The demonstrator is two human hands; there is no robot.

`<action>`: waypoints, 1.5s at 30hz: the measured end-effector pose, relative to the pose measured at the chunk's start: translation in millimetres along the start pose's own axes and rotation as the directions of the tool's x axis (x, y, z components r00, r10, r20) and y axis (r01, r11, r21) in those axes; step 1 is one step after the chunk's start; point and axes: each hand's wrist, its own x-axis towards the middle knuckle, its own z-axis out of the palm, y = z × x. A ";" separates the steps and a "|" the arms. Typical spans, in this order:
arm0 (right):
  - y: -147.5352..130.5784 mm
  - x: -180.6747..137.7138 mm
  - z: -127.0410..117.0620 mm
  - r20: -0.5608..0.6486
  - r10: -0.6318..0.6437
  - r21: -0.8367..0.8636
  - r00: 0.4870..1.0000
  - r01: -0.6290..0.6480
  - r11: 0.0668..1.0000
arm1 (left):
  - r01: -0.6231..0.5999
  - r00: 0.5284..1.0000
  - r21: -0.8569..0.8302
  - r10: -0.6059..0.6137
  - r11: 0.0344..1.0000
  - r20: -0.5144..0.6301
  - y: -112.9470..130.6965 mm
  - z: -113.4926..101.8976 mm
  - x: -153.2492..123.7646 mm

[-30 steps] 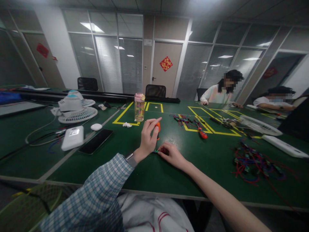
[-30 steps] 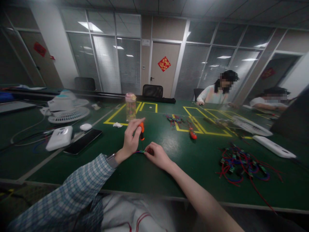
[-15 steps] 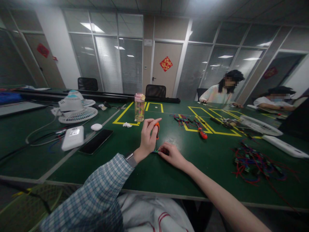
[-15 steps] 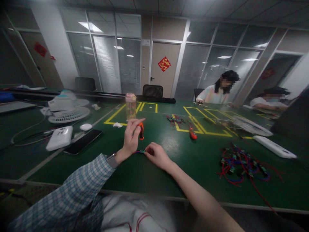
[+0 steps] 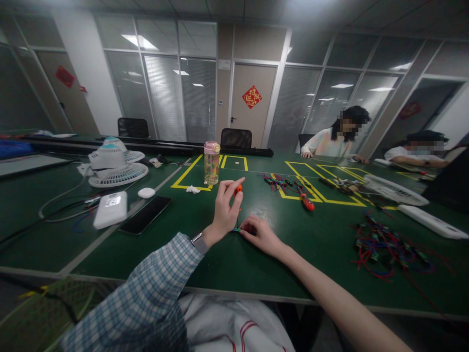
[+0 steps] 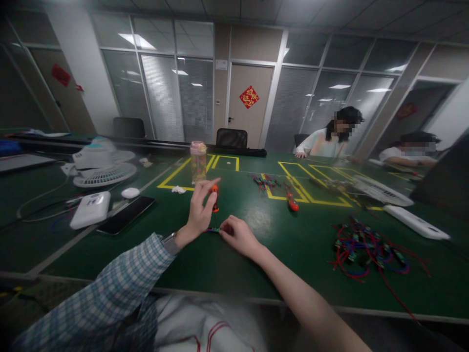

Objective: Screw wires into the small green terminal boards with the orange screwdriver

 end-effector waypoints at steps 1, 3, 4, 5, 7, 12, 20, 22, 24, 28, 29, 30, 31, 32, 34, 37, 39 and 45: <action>-0.4 0.0 -0.2 -0.001 0.001 0.000 1.000 -0.001 1.000 | 0.001 1.000 -0.021 -0.001 1.000 0.016 0.0 -0.3 -0.2; -1.2 0.1 -0.6 -0.003 0.008 -0.001 1.000 -0.008 1.000 | 0.001 1.000 -0.056 0.001 0.998 0.030 0.2 -0.6 -0.2; -1.7 0.1 -0.8 -0.005 0.012 -0.003 1.000 -0.012 1.000 | -0.001 1.000 -0.065 0.003 0.998 0.029 0.4 -0.6 -0.2; -2.2 0.2 -0.9 -0.006 0.015 -0.004 1.000 -0.015 1.000 | -0.002 1.000 -0.065 0.004 0.998 0.023 0.5 -0.4 -0.1; -2.8 0.4 -0.9 -0.003 0.019 -0.003 1.000 -0.019 1.000 | -0.006 1.000 -0.038 0.006 0.999 -0.007 0.6 0.3 0.0; -2.4 0.8 -0.3 -0.001 0.030 -0.006 1.000 -0.030 1.000 | -0.022 0.996 0.063 0.027 0.998 -0.089 -0.8 1.9 -0.3; 1.3 0.4 0.2 -0.001 0.015 -0.015 1.000 -0.015 1.000 | -0.027 1.000 -0.040 0.027 0.999 -0.003 -0.7 -0.5 -0.8; 1.6 0.2 0.3 0.001 0.017 -0.008 1.000 -0.017 1.000 | -0.022 1.000 -0.035 0.022 0.999 -0.016 -0.8 0.1 -0.5; 1.2 0.2 0.2 0.004 0.014 -0.002 1.000 -0.014 1.000 | -0.025 0.998 -0.013 0.024 1.000 -0.050 -1.0 1.2 -0.2; -1.2 0.5 -0.6 -0.002 0.014 -0.005 1.000 -0.014 1.000 | -0.038 0.995 0.049 0.043 0.998 -0.093 -0.8 2.3 0.0; -1.7 0.5 -0.8 -0.004 0.016 -0.007 1.000 -0.016 1.000 | -0.039 0.995 0.053 0.044 0.998 -0.091 -0.6 2.2 -0.1; -1.9 0.5 -0.9 -0.004 0.017 -0.007 1.000 -0.017 1.000 | -0.039 0.996 0.049 0.043 0.998 -0.084 -0.4 1.8 -0.2; -1.9 0.5 -1.0 -0.002 0.017 -0.007 1.000 -0.017 1.000 | -0.038 0.997 0.038 0.041 0.999 -0.071 -0.2 1.3 -0.3; -1.6 0.4 -1.1 0.001 0.016 -0.006 1.000 -0.016 1.000 | -0.037 0.998 0.022 0.038 0.999 -0.053 -0.1 0.7 -0.5; -0.6 0.3 -0.9 0.004 0.009 -0.003 1.000 -0.009 1.000 | -0.033 0.999 -0.017 0.033 0.999 -0.010 -0.1 -0.3 -0.7; 0.9 0.3 -0.3 0.002 0.004 -0.003 1.000 -0.004 1.000 | -0.022 0.999 -0.061 0.023 0.998 0.022 -0.6 -0.5 -0.7; 1.1 0.4 0.1 0.003 0.007 -0.004 1.000 -0.007 1.000 | -0.017 1.000 -0.060 0.018 0.998 0.021 -0.8 0.3 -0.4; 0.4 0.2 -0.4 0.000 0.010 -0.006 1.000 -0.010 1.000 | -0.032 0.998 0.050 0.035 0.998 -0.059 -0.1 2.3 -0.1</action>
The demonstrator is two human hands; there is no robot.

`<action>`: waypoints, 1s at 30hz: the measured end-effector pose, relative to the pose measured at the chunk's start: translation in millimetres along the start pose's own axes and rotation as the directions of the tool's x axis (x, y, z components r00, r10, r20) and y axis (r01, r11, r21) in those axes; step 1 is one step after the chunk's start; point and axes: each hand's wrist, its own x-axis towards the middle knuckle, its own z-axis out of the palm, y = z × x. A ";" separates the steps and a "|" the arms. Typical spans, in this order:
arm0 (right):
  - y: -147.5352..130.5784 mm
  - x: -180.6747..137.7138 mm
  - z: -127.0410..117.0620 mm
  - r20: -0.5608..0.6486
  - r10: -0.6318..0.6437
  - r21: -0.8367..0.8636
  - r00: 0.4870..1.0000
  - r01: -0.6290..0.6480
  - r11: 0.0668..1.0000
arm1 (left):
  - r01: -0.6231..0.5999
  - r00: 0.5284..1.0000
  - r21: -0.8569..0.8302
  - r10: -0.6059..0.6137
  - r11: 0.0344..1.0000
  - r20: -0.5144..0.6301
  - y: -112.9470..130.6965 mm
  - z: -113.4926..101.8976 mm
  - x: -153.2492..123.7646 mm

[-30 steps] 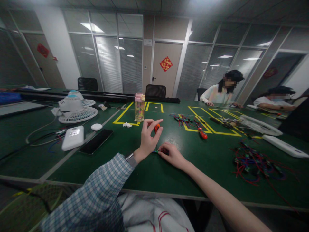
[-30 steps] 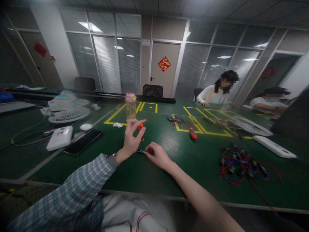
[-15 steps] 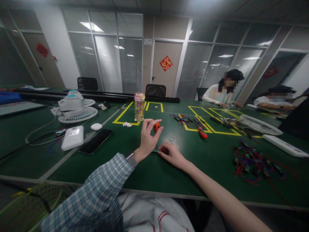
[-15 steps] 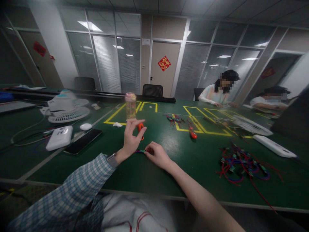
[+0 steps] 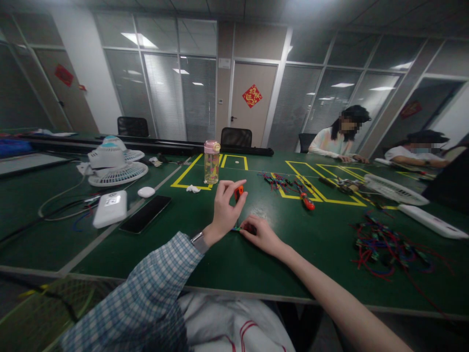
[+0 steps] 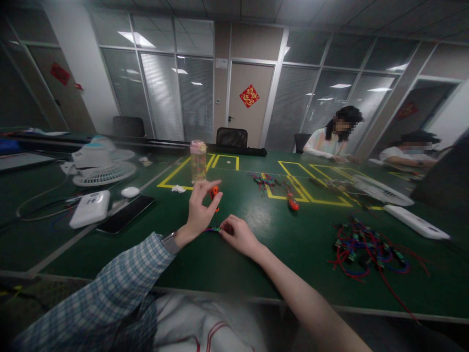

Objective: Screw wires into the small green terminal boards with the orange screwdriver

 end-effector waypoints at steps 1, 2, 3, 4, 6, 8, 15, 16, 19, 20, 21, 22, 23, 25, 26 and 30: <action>0.3 -0.1 0.0 -0.001 -0.001 -0.003 1.000 0.001 1.000 | -0.006 1.000 0.005 0.006 1.000 -0.002 0.1 -0.3 -0.1; 0.7 -0.1 0.0 0.000 -0.002 -0.005 1.000 0.002 1.000 | -0.006 1.000 0.007 0.006 1.000 -0.004 0.2 -0.8 -0.3; 1.1 -0.2 0.1 0.001 -0.004 -0.007 1.000 0.004 1.000 | -0.009 1.000 0.000 0.009 1.000 0.005 0.2 -1.4 -0.5; 1.5 -0.3 0.3 0.002 -0.006 -0.007 1.000 0.006 1.000 | -0.009 1.000 -0.012 0.010 1.000 0.019 0.2 -1.9 -0.6; 2.0 -0.4 0.7 0.000 -0.011 -0.005 1.000 0.011 1.000 | -0.005 0.999 -0.046 0.008 0.999 0.051 0.1 -2.5 -0.6; 1.8 -0.5 0.8 -0.002 -0.012 0.000 1.000 0.012 1.000 | 0.000 0.997 -0.074 0.005 0.997 0.071 0.1 -2.5 -0.3; -1.9 -0.1 -0.6 -0.004 0.003 -0.005 1.000 -0.003 1.000 | -0.015 1.000 -0.007 0.016 1.000 0.014 0.0 -0.6 0.2; -2.1 -0.1 -0.6 -0.003 0.003 -0.005 1.000 -0.003 1.000 | -0.013 1.000 0.010 0.013 1.000 -0.001 -0.1 -0.6 0.1; -1.5 -0.1 -0.3 -0.002 0.000 -0.003 1.000 0.000 1.000 | -0.013 1.000 0.014 0.013 1.000 -0.004 0.0 -1.3 -0.2; -1.0 -0.1 -0.1 -0.001 -0.004 -0.003 1.000 0.004 1.000 | -0.014 1.000 -0.001 0.014 1.000 0.012 0.1 -1.6 -0.2; -0.4 -0.1 0.2 -0.001 -0.008 -0.003 1.000 0.008 1.000 | -0.014 0.999 -0.020 0.015 1.000 0.030 0.3 -1.9 -0.1; 0.1 -0.1 0.4 0.000 -0.012 -0.002 1.000 0.012 1.000 | -0.013 0.999 -0.039 0.015 0.999 0.049 0.3 -2.1 -0.1; 0.5 -0.1 0.5 0.000 -0.016 0.000 1.000 0.016 1.000 | -0.011 0.998 -0.058 0.014 0.998 0.065 0.3 -2.3 -0.1; 0.9 -0.1 0.5 -0.001 -0.018 0.006 1.000 0.018 1.000 | -0.006 0.997 -0.084 0.013 0.996 0.080 -0.3 -2.1 -0.3; 0.8 -0.1 0.4 -0.002 -0.017 0.009 1.000 0.017 1.000 | -0.003 0.997 -0.090 0.010 0.996 0.076 -0.8 -1.8 -0.5; -0.6 -0.2 -0.2 -0.005 -0.013 0.014 1.000 0.013 1.000 | -0.005 1.000 -0.053 0.006 0.999 0.018 -2.8 -0.3 -1.1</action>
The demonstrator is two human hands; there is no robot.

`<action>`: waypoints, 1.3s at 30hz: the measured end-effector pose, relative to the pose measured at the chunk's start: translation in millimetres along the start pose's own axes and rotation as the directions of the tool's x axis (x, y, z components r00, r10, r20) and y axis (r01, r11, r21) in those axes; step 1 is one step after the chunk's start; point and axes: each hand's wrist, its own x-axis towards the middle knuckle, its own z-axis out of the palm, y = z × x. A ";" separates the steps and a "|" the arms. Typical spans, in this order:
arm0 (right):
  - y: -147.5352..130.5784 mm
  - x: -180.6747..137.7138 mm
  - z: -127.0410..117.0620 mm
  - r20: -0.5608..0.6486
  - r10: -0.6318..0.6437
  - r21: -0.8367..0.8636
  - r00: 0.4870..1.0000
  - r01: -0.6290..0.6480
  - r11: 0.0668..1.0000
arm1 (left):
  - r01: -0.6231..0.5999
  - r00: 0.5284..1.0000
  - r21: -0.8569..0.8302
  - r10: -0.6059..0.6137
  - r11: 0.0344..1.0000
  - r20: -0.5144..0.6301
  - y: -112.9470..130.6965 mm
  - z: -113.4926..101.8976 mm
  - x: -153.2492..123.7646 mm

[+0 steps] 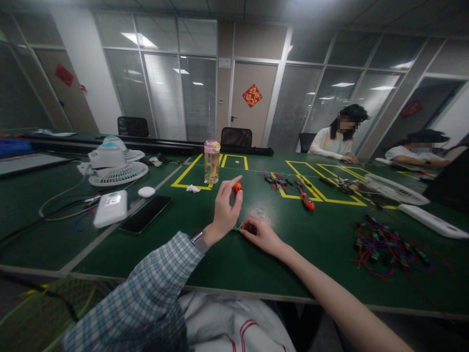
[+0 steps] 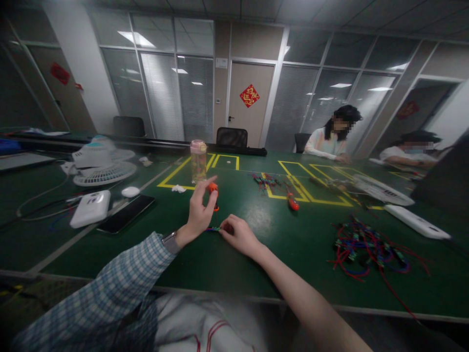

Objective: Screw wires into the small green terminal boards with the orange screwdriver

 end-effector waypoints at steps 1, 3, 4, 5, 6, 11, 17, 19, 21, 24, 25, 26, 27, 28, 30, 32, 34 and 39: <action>-0.3 0.0 0.0 -0.001 0.002 -0.001 1.000 -0.002 1.000 | -0.005 1.000 0.020 0.006 1.000 -0.012 -0.1 0.3 0.0; -0.5 0.0 0.1 -0.001 0.007 -0.005 1.000 -0.007 1.000 | -0.013 1.000 0.054 0.014 0.998 -0.025 0.3 0.6 0.2; -0.2 0.1 0.3 -0.001 0.008 -0.007 1.000 -0.008 1.000 | -0.014 0.999 0.064 0.016 0.998 -0.028 0.8 0.6 0.3; 0.2 0.2 0.5 -0.001 0.009 -0.009 1.000 -0.009 1.000 | -0.015 0.999 0.068 0.017 0.998 -0.031 1.4 0.4 0.4; 0.8 0.2 0.8 0.000 0.008 -0.011 1.000 -0.008 1.000 | -0.017 0.999 0.065 0.019 0.998 -0.032 2.1 0.2 0.6; 3.2 0.1 1.3 0.003 -0.001 -0.021 1.000 0.001 1.000 | -0.014 0.999 0.008 0.014 1.000 0.041 3.5 -1.3 0.6; -0.9 0.2 -0.3 -0.001 0.005 -0.013 1.000 -0.005 1.000 | -0.040 0.999 0.048 0.039 0.998 0.014 2.1 0.0 0.4; -1.6 0.3 -0.3 0.000 0.009 -0.013 1.000 -0.009 1.000 | -0.039 0.999 0.077 0.040 0.996 -0.018 1.7 0.5 0.2; -1.5 0.4 0.1 -0.001 0.010 -0.015 1.000 -0.010 1.000 | -0.033 0.999 0.088 0.037 0.996 -0.035 1.4 0.5 -0.2; -0.8 0.5 0.9 0.003 0.012 -0.012 1.000 -0.012 1.000 | -0.031 0.999 0.054 0.032 0.998 -0.011 1.6 -0.7 -0.8; -0.7 0.5 1.0 0.005 0.013 -0.009 1.000 -0.013 1.000 | -0.031 0.999 0.031 0.031 0.999 0.007 1.8 -1.2 -0.9; -0.8 0.5 1.1 0.006 0.013 -0.008 1.000 -0.013 1.000 | -0.030 0.999 0.008 0.030 1.000 0.025 2.0 -1.6 -0.9; -0.9 0.6 1.1 0.004 0.013 -0.007 1.000 -0.013 1.000 | -0.027 0.999 -0.013 0.027 1.000 0.042 2.3 -1.9 -0.8; -1.0 0.6 1.0 0.004 0.012 -0.007 1.000 -0.012 1.000 | -0.023 0.998 -0.029 0.024 0.999 0.051 2.5 -2.0 -0.7; -1.0 0.7 0.8 0.001 0.011 -0.011 1.000 -0.011 1.000 | -0.019 0.999 -0.038 0.021 0.999 0.049 2.6 -1.8 -0.3; -0.8 0.6 0.7 0.002 0.014 -0.014 1.000 -0.014 1.000 | -0.025 0.999 -0.015 0.025 1.000 0.033 2.5 -1.3 0.1; -0.4 0.4 0.5 0.003 0.019 -0.015 1.000 -0.019 1.000 | -0.034 0.999 0.030 0.033 0.999 0.014 2.2 -0.8 0.3; -0.1 0.1 0.4 0.006 0.012 -0.020 1.000 -0.012 1.000 | -0.030 1.000 0.070 0.030 0.997 -0.004 2.2 -1.2 -0.3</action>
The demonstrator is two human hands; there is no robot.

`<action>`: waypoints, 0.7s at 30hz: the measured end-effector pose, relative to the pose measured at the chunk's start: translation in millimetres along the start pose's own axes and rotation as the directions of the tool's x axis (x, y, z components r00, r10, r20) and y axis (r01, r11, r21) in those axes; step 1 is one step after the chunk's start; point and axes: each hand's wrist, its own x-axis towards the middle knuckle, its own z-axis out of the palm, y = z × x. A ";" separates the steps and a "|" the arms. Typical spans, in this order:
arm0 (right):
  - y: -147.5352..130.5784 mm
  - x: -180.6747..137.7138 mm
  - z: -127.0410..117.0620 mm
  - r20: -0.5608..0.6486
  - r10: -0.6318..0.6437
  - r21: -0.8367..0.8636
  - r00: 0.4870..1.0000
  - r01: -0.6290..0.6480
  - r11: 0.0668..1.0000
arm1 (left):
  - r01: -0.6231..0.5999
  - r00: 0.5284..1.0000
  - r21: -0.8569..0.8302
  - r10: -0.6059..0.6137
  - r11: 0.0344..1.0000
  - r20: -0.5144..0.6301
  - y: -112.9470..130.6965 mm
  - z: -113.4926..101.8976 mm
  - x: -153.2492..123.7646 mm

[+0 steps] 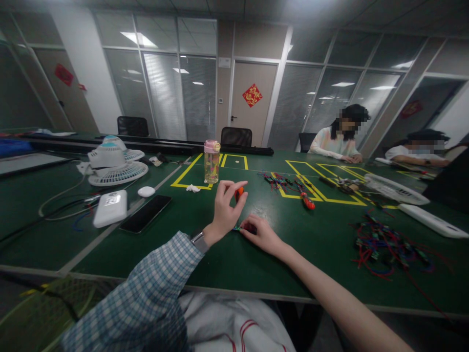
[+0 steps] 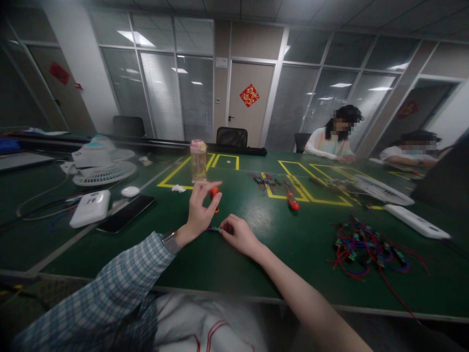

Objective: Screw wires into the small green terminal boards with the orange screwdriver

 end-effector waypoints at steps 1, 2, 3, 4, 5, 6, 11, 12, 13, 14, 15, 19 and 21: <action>-0.1 0.1 0.0 0.000 -0.002 0.000 1.000 0.002 1.000 | 0.001 1.000 -0.013 -0.001 1.000 0.011 0.3 -0.4 -0.1; -0.3 0.2 0.0 0.000 -0.003 0.002 1.000 0.003 1.000 | 0.003 1.000 -0.030 -0.002 1.000 0.027 0.7 -0.9 -0.1; -0.6 0.3 0.0 0.001 -0.003 0.004 1.000 0.003 1.000 | 0.005 0.999 -0.050 -0.003 0.999 0.043 1.1 -1.3 0.0; -0.9 0.5 -0.1 0.001 -0.002 0.006 1.000 0.002 1.000 | 0.009 0.998 -0.068 -0.005 0.998 0.057 1.4 -1.6 0.2; -1.2 0.6 -0.2 0.001 -0.002 0.007 1.000 0.002 1.000 | 0.011 0.998 -0.082 -0.006 0.997 0.065 1.6 -1.7 0.4; -1.6 0.7 -0.4 0.000 -0.001 0.007 1.000 0.001 1.000 | 0.011 0.998 -0.087 -0.006 0.996 0.064 1.7 -1.7 0.6; -2.7 0.6 -0.7 -0.007 0.004 0.013 1.000 -0.004 1.000 | 0.007 1.000 -0.008 -0.007 1.000 0.000 0.4 0.0 1.0; -2.5 0.5 -0.6 -0.007 0.004 0.014 1.000 -0.004 1.000 | 0.010 1.000 0.007 -0.010 1.000 -0.010 0.1 0.3 0.7; -2.0 0.5 -0.4 -0.006 0.004 0.013 1.000 -0.004 1.000 | 0.010 1.000 0.015 -0.009 1.000 -0.017 -0.1 0.4 0.4; -1.4 0.5 -0.1 -0.004 0.004 0.012 1.000 -0.004 1.000 | 0.008 1.000 0.016 -0.008 1.000 -0.022 -0.2 0.4 0.1; -0.6 0.4 0.2 -0.002 0.003 0.011 1.000 -0.003 1.000 | 0.007 1.000 0.010 -0.007 1.000 -0.021 -0.3 0.2 -0.3; 2.3 0.3 1.5 0.001 -0.008 0.015 1.000 0.008 1.000 | 0.012 0.999 -0.055 -0.010 0.998 0.033 -0.3 -1.3 -1.0; 2.7 0.3 1.6 -0.003 -0.012 0.015 1.000 0.012 1.000 | 0.020 0.999 -0.077 -0.016 0.997 0.045 -0.2 -2.0 -0.7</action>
